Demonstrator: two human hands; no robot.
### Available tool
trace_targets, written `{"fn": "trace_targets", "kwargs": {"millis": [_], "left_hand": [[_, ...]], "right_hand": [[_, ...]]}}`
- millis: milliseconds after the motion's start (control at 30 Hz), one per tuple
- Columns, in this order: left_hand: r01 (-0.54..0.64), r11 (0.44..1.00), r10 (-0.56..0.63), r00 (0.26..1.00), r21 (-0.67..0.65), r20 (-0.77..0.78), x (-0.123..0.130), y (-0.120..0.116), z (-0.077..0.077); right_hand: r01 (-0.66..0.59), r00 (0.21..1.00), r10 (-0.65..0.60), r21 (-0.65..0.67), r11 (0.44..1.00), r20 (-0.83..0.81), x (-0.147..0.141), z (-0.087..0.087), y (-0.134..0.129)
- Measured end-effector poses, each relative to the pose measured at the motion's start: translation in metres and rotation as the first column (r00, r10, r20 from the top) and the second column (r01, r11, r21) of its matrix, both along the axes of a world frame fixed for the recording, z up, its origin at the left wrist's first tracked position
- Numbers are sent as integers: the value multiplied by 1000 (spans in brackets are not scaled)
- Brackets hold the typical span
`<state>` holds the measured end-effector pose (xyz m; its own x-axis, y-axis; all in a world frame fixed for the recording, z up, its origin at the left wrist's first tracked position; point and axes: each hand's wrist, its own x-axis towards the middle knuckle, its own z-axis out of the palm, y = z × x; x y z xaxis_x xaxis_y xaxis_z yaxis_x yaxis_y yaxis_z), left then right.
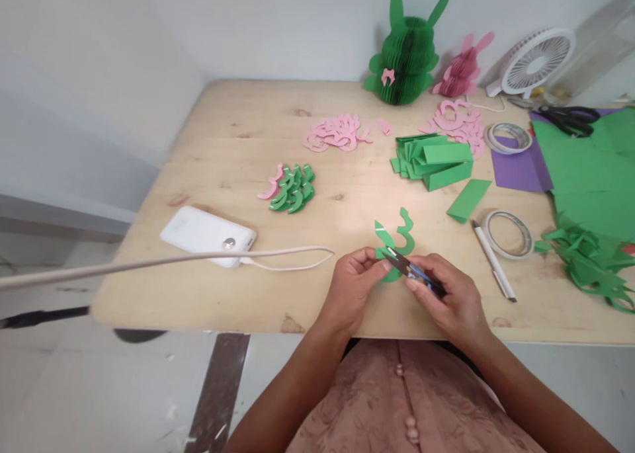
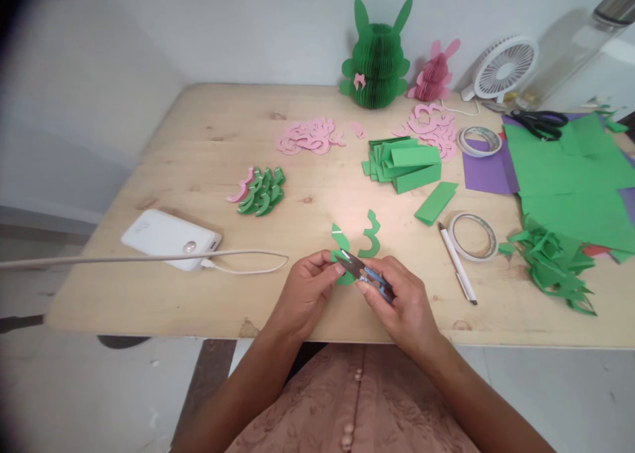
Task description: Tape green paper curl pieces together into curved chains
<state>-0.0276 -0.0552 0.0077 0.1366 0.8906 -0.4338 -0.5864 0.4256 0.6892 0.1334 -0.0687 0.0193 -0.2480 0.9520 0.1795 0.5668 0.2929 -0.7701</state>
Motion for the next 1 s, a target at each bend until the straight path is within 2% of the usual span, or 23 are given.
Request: {"fn": "trace_targets", "kwargs": {"millis": [1000], "left_hand": [[-2,1000,2,1000,23,6,1,0,-2]], "right_hand": [[10,999,-12,40,999,52,-1,-1,1]]}}
